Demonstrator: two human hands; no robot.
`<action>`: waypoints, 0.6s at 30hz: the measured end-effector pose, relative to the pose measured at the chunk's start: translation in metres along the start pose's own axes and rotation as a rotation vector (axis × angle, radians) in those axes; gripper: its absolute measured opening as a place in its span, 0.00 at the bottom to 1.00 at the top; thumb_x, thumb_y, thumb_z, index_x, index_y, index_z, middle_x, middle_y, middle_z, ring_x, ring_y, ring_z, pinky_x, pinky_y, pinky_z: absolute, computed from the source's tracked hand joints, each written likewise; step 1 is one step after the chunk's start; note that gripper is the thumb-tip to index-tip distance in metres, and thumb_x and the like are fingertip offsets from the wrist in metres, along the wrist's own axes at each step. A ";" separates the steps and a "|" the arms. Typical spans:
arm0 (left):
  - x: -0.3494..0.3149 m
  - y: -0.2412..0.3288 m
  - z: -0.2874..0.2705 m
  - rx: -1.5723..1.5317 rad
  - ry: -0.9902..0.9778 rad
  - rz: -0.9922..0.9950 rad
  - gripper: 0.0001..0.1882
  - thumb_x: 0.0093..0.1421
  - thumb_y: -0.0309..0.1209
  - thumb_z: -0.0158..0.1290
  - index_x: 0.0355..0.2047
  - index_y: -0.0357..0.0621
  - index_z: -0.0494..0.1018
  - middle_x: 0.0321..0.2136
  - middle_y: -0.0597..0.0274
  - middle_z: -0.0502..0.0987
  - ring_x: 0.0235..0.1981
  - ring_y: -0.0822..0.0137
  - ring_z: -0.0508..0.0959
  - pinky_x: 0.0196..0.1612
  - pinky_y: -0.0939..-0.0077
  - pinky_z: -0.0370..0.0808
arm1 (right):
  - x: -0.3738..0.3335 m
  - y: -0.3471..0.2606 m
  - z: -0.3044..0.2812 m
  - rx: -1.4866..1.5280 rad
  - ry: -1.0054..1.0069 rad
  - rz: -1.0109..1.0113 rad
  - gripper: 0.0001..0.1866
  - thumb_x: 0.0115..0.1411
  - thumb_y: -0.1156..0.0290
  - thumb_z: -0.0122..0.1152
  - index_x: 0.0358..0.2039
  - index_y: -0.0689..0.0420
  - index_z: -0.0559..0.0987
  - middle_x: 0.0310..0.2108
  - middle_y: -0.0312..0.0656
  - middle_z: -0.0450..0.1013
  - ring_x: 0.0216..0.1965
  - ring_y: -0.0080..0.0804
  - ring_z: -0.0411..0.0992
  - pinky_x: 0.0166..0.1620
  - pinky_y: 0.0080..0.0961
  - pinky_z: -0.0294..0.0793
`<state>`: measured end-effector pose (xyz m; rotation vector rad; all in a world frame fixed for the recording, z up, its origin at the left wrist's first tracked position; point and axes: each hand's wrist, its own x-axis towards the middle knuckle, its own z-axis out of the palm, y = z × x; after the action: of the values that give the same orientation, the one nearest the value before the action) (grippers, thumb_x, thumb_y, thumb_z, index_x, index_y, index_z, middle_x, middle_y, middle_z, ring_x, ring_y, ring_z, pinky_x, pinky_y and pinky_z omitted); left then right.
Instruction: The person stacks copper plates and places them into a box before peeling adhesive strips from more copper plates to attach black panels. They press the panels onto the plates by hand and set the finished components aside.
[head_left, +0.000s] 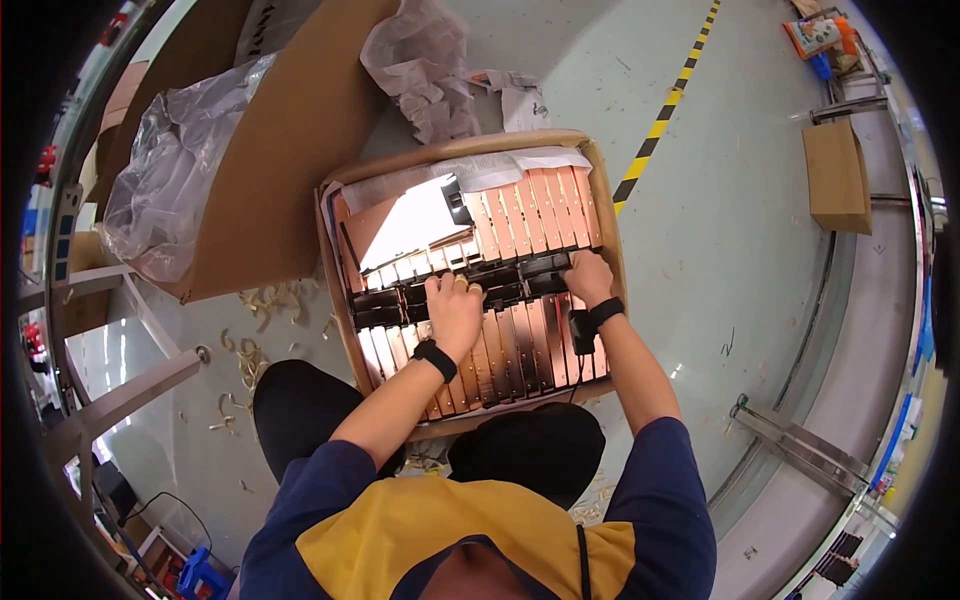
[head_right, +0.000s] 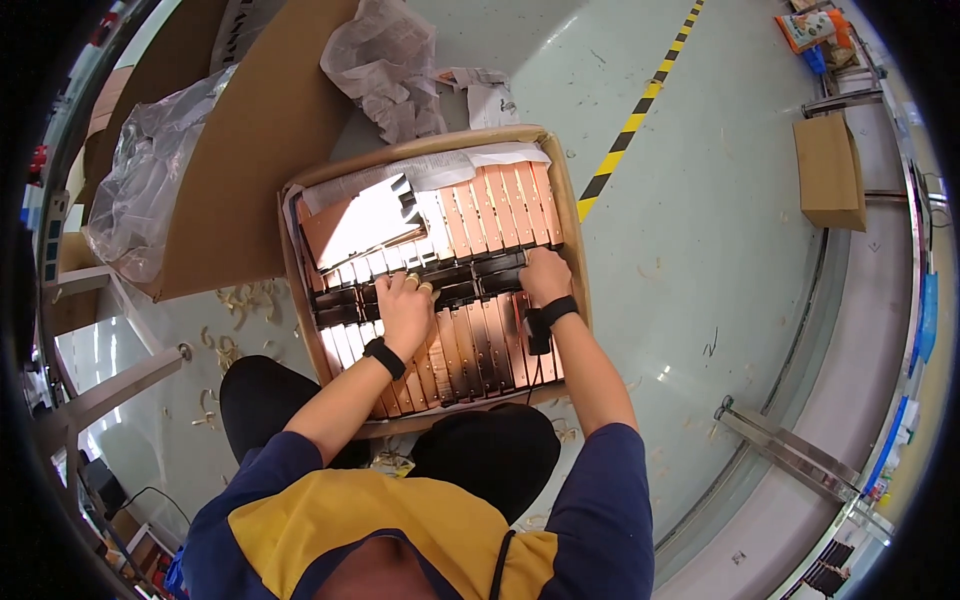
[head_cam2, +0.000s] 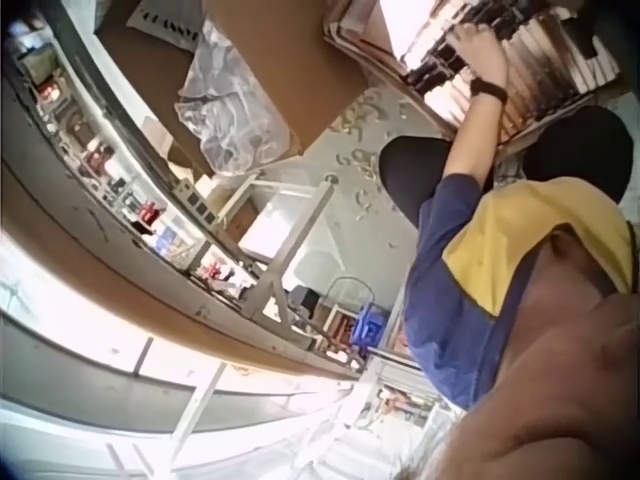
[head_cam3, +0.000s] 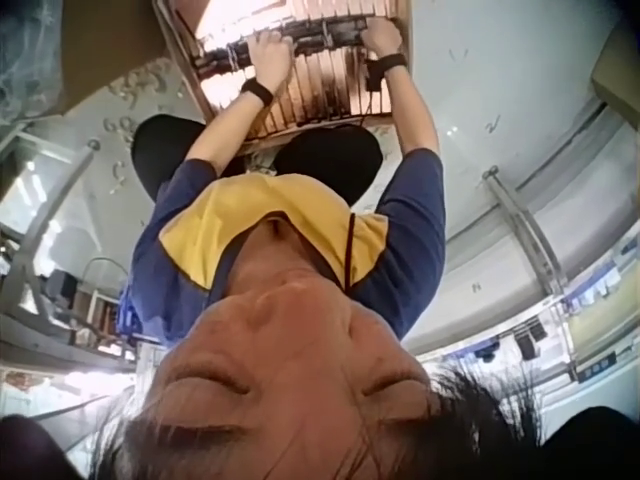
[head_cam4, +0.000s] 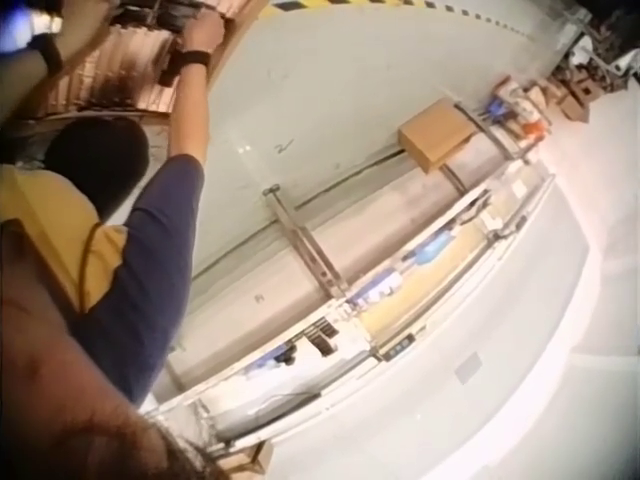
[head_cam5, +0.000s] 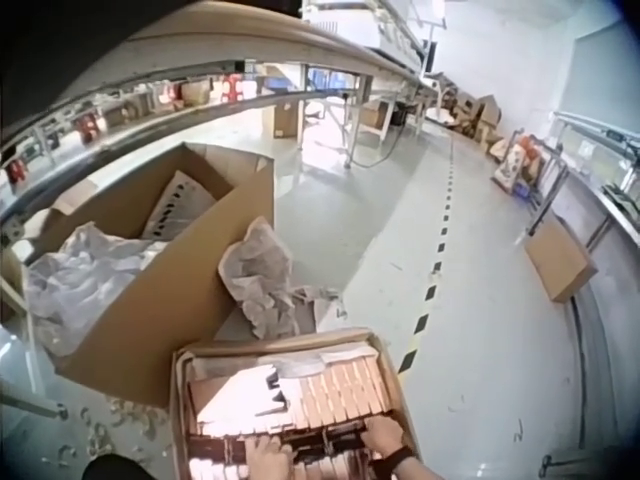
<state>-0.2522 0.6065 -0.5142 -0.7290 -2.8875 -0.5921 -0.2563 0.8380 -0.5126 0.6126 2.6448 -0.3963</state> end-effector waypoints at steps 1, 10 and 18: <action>-0.003 -0.004 0.003 0.024 -0.021 0.004 0.04 0.45 0.29 0.54 0.16 0.44 0.76 0.19 0.59 0.73 0.32 0.61 0.70 0.42 0.62 0.60 | -0.001 -0.003 0.000 -0.027 0.025 -0.010 0.09 0.43 0.71 0.58 0.27 0.58 0.79 0.29 0.54 0.75 0.34 0.53 0.74 0.39 0.43 0.74; 0.001 -0.004 -0.007 0.011 -0.054 0.004 0.06 0.49 0.30 0.55 0.27 0.44 0.76 0.22 0.62 0.73 0.33 0.62 0.70 0.43 0.63 0.61 | 0.016 0.021 0.013 -0.013 -0.057 0.001 0.10 0.45 0.72 0.55 0.28 0.61 0.79 0.32 0.55 0.75 0.36 0.52 0.74 0.42 0.41 0.74; 0.066 0.059 0.012 -0.048 -0.190 0.323 0.04 0.51 0.29 0.52 0.24 0.45 0.76 0.25 0.62 0.78 0.34 0.66 0.73 0.41 0.63 0.61 | 0.023 0.031 0.015 0.105 -0.123 -0.004 0.11 0.45 0.73 0.55 0.29 0.63 0.79 0.34 0.57 0.75 0.38 0.53 0.74 0.43 0.40 0.73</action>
<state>-0.2822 0.6871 -0.4920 -1.2911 -2.8333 -0.5791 -0.2559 0.8680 -0.5412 0.5950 2.5214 -0.5589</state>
